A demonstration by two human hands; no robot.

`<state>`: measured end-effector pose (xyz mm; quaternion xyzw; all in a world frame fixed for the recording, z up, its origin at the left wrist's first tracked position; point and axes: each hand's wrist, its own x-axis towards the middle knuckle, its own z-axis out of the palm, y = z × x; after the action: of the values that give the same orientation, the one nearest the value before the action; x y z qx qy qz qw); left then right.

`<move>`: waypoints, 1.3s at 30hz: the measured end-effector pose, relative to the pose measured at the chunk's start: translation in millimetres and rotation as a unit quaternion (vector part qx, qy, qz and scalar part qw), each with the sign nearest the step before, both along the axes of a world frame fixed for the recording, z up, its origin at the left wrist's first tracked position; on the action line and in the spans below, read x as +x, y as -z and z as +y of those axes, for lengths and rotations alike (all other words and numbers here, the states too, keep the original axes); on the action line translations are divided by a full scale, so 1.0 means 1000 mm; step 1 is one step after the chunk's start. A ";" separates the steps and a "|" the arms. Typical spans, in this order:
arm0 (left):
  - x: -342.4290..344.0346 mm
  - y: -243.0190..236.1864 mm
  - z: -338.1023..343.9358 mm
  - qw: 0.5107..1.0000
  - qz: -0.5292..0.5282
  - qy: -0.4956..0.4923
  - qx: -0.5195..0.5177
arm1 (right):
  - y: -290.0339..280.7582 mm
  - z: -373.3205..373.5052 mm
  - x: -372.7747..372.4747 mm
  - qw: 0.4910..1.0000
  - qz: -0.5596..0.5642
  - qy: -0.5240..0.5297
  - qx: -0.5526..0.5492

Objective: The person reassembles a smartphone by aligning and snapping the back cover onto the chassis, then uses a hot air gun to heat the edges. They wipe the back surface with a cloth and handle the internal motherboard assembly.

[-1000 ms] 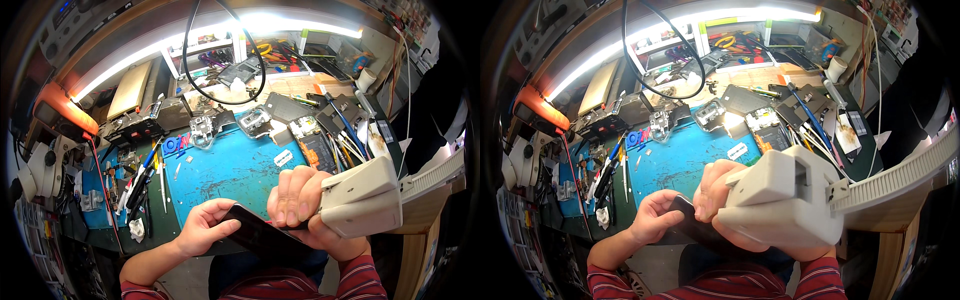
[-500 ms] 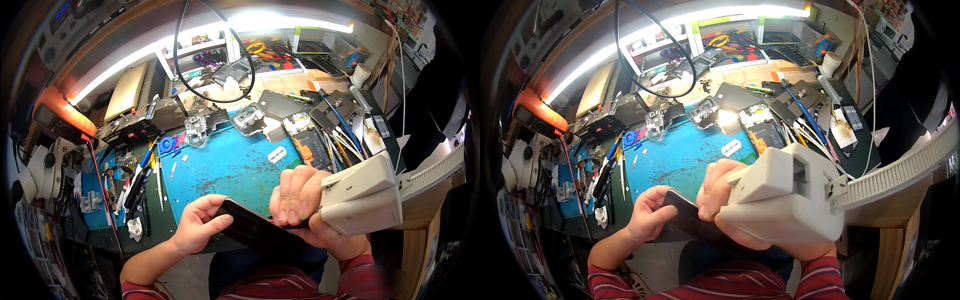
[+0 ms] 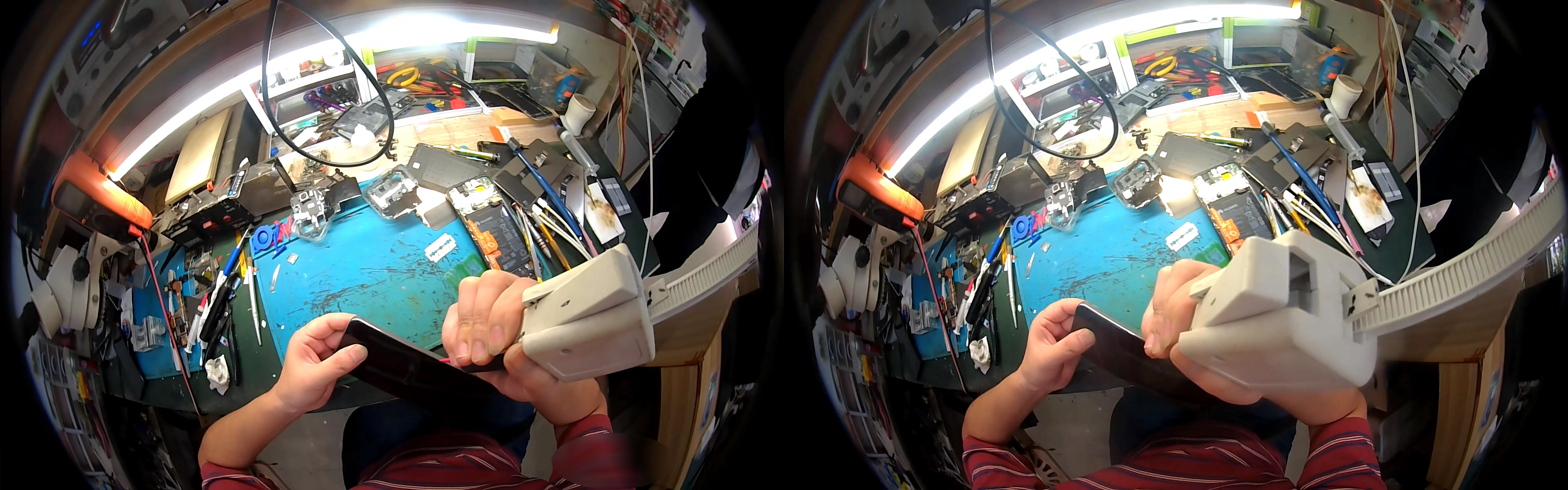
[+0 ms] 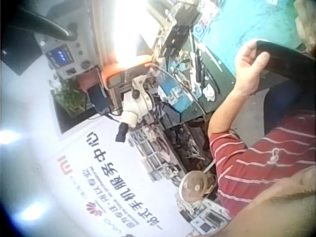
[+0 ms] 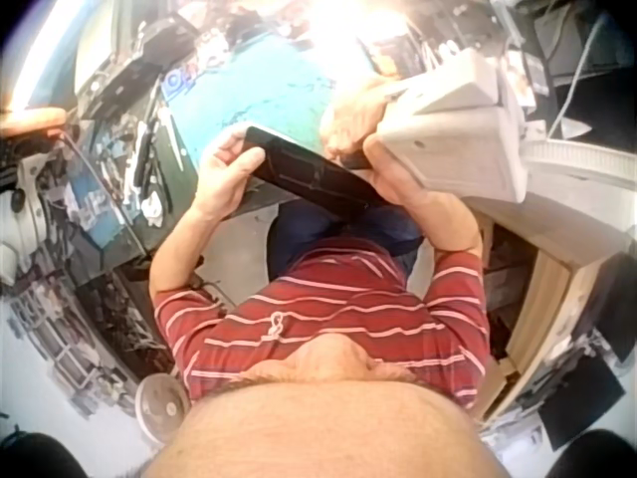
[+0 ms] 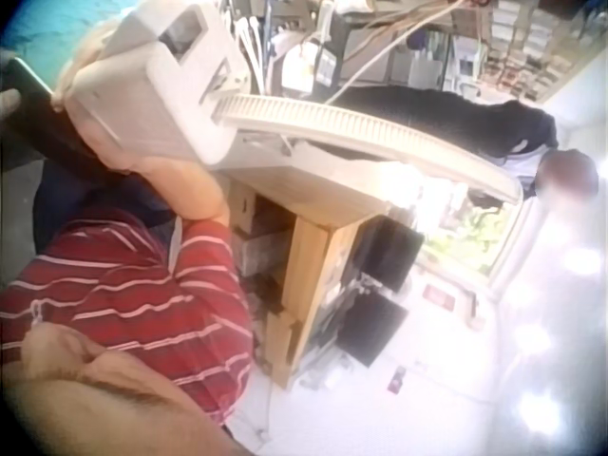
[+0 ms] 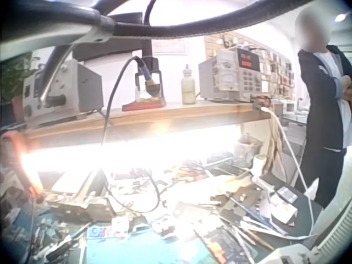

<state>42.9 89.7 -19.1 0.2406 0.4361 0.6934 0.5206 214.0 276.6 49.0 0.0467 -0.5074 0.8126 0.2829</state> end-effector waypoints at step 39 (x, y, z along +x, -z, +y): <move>0.004 0.003 0.001 0.999 0.010 -0.051 0.006 | 0.013 0.007 0.033 0.999 0.007 0.050 -0.021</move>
<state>47.3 90.7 -21.7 0.2286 0.4487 0.7192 0.4788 246.6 283.3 35.8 0.0214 -0.4900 0.8076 0.3274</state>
